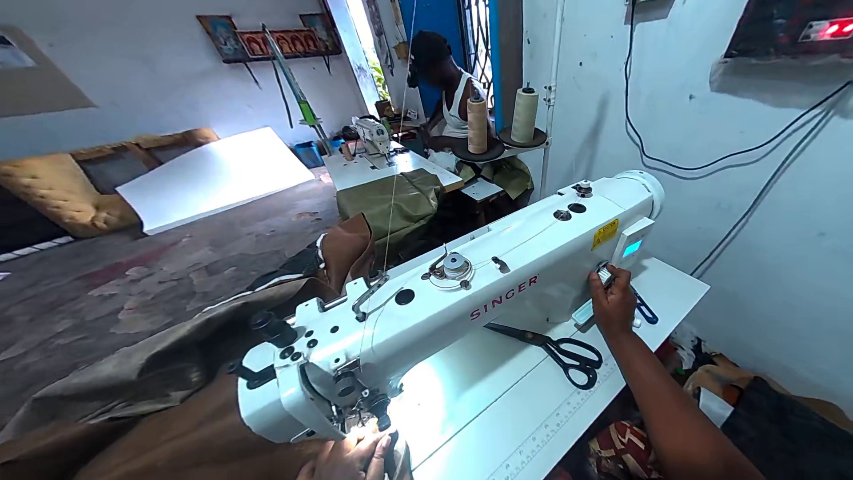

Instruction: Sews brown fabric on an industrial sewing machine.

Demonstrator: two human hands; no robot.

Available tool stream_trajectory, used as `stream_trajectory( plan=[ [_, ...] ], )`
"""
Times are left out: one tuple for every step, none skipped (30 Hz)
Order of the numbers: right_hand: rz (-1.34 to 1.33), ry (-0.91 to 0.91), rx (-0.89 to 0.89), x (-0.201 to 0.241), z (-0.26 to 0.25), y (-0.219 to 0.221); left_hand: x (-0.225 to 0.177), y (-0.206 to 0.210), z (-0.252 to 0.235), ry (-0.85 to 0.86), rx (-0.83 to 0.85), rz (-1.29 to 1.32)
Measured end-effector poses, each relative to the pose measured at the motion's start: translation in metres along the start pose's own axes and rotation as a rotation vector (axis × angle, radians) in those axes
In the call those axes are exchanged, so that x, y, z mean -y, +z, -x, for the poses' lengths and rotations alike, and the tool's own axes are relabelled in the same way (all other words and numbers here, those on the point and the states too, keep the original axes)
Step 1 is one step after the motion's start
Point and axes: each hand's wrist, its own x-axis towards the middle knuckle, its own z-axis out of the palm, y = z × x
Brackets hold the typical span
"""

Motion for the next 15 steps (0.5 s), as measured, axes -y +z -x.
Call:
stream_trajectory(
  plan=[
    [0.009,0.048,0.009,0.005,-0.001,0.0,0.002,0.002,0.0,0.009,-0.018,0.001],
    [0.032,0.085,0.014,0.009,-0.002,0.001,0.002,0.002,0.001,0.014,-0.028,0.0],
    [0.053,0.114,0.02,0.012,-0.002,0.002,0.001,0.0,0.002,0.01,-0.019,-0.002],
    [0.058,0.136,0.023,0.014,-0.001,0.002,-0.001,-0.003,0.002,-0.001,0.0,0.006],
    [0.049,0.152,0.028,0.015,-0.001,0.003,-0.003,-0.004,0.002,-0.01,0.008,0.012],
    [0.028,0.164,0.038,0.016,0.0,0.002,-0.003,-0.004,0.002,-0.013,0.003,0.014],
    [-0.006,0.172,0.051,0.015,0.001,0.001,-0.005,-0.005,0.002,-0.02,-0.004,0.017],
    [-0.054,0.176,0.071,0.014,0.002,0.001,-0.007,-0.006,0.004,-0.011,-0.021,0.015],
    [-0.107,0.177,0.09,0.014,0.003,-0.001,-0.009,-0.008,0.007,-0.005,-0.025,0.007],
    [-0.164,0.191,0.112,0.016,0.004,-0.005,-0.011,-0.011,0.012,0.007,-0.026,-0.002],
    [-0.205,0.212,0.138,0.019,0.005,-0.01,-0.013,-0.016,0.018,0.029,-0.033,-0.006],
    [-0.22,0.242,0.154,0.026,0.007,-0.017,-0.015,-0.023,0.026,0.059,-0.057,0.016],
    [-0.208,0.261,0.143,0.035,0.011,-0.024,-0.017,-0.032,0.037,0.086,-0.083,0.057],
    [-0.192,0.255,0.124,0.046,0.016,-0.03,-0.018,-0.041,0.049,0.097,-0.091,0.097],
    [-0.181,0.221,0.106,0.059,0.024,-0.035,-0.017,-0.048,0.063,0.095,-0.087,0.119]
  ],
)
